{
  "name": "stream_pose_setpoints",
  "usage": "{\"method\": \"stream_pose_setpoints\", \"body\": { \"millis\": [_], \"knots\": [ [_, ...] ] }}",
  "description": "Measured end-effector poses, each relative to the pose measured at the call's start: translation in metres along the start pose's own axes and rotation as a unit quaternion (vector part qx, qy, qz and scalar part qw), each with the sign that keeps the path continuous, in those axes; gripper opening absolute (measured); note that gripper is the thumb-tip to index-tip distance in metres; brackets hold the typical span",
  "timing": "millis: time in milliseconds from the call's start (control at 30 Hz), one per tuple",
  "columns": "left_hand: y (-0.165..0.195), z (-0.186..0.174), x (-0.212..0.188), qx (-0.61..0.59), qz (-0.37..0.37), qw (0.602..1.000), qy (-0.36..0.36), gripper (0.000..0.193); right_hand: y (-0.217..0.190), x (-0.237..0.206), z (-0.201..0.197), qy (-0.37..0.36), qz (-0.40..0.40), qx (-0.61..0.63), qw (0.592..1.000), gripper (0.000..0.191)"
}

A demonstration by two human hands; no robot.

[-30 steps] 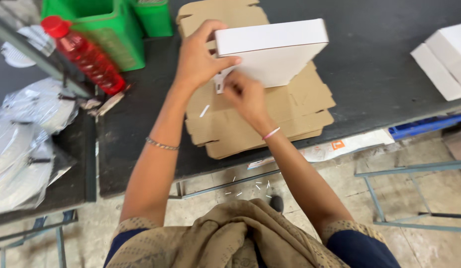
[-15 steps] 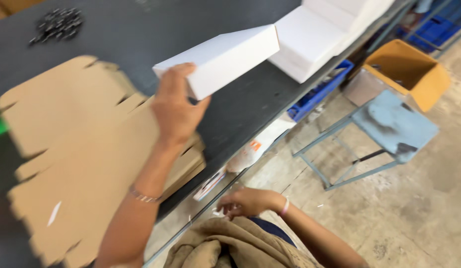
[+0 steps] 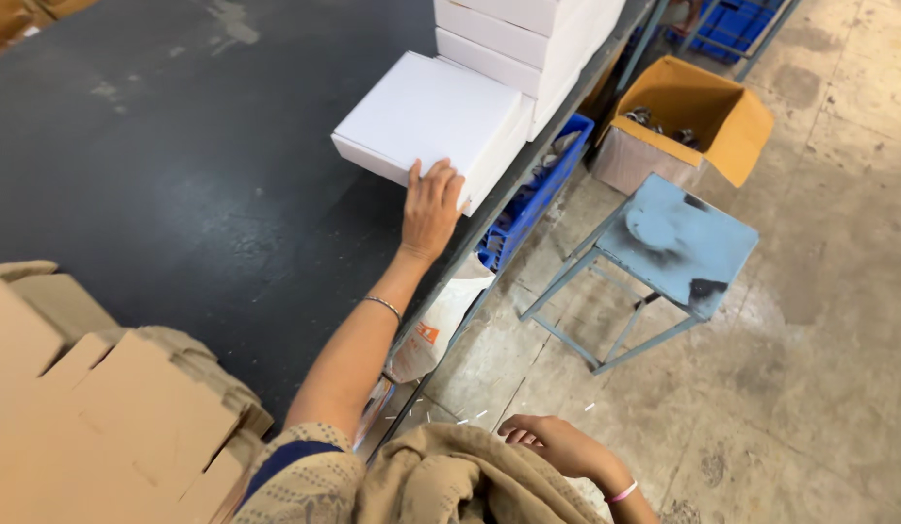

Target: The person folds flat cardboard blanks into open boxes on a workbench, pressing the side flaps into place. They insert a white inner box into a folded cardboard blank, close and stack finished white boxes on the table, and pick up a plastic-wrapped round light fixture to pack.

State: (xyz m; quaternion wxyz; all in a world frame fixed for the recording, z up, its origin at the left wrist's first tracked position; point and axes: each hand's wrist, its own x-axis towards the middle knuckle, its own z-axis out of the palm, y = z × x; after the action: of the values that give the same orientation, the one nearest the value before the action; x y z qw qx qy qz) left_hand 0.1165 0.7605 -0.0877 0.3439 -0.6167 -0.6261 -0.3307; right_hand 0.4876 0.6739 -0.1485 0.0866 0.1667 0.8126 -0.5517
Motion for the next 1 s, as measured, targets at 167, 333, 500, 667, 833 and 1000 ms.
{"method": "stream_pose_setpoints", "body": {
  "millis": [167,333,500,667,833,1000],
  "knots": [
    [-0.024,0.018,0.019,-0.044,0.014,0.997,-0.06,0.064,0.016,0.011,-0.006,-0.005,0.042,-0.002,0.999,0.029],
    [-0.034,0.021,0.039,-0.065,0.03,0.993,-0.094,0.07,0.017,0.035,-0.021,-0.01,0.022,-0.035,0.999,0.031],
    [-0.032,0.024,0.049,-0.071,0.041,0.988,-0.13,0.07,0.019,0.048,-0.031,-0.02,0.05,-0.046,0.998,0.026],
    [-0.034,0.031,0.049,-0.079,0.024,0.983,-0.166,0.065,0.031,0.054,-0.031,-0.03,0.041,-0.041,0.998,0.027],
    [-0.048,0.056,0.037,-0.096,0.009,0.979,-0.178,0.068,0.039,0.065,-0.018,-0.058,0.022,-0.047,0.997,0.033],
    [-0.044,0.058,0.036,-0.115,0.004,0.986,-0.117,0.082,0.025,0.095,0.009,-0.132,0.052,-0.073,0.987,0.033]
  ]
}}
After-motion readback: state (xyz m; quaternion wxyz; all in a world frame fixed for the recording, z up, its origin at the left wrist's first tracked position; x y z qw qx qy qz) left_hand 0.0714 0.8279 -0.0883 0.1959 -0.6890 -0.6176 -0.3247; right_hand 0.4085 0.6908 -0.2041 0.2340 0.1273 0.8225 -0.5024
